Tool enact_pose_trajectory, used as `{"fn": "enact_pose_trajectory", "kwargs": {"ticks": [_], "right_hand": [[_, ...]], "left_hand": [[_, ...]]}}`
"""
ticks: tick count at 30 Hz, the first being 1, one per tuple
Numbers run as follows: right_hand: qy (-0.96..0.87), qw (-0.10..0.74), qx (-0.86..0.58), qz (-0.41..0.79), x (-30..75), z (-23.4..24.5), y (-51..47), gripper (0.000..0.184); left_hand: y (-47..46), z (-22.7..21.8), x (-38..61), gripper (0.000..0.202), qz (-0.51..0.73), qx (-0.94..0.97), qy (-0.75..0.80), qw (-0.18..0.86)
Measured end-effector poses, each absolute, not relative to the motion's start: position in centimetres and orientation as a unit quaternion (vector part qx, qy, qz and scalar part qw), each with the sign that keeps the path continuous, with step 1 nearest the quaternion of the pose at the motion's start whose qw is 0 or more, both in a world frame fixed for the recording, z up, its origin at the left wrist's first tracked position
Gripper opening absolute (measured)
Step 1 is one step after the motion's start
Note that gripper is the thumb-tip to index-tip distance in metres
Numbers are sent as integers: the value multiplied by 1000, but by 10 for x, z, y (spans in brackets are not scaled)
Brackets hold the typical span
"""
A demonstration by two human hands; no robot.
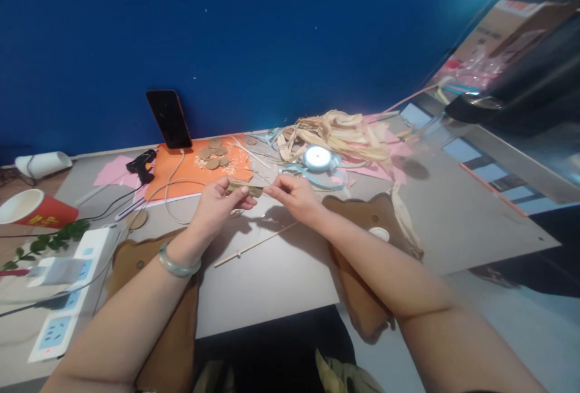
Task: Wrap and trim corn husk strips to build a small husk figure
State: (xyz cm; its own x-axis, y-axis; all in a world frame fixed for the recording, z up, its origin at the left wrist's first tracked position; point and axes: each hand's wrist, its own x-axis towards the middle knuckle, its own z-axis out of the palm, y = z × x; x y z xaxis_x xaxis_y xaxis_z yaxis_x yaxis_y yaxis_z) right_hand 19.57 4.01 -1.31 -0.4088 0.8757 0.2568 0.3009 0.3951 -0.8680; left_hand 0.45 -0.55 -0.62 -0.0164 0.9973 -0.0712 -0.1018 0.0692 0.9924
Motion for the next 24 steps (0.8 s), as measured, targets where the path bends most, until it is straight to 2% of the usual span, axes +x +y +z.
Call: {"fn": "enact_pose_trajectory", "kwargs": {"ticks": [24], "right_hand": [[-752,377,-388,377,194,-16,38,42]], "left_hand": [[-8,-4,13,33,491,416,511,569]]}}
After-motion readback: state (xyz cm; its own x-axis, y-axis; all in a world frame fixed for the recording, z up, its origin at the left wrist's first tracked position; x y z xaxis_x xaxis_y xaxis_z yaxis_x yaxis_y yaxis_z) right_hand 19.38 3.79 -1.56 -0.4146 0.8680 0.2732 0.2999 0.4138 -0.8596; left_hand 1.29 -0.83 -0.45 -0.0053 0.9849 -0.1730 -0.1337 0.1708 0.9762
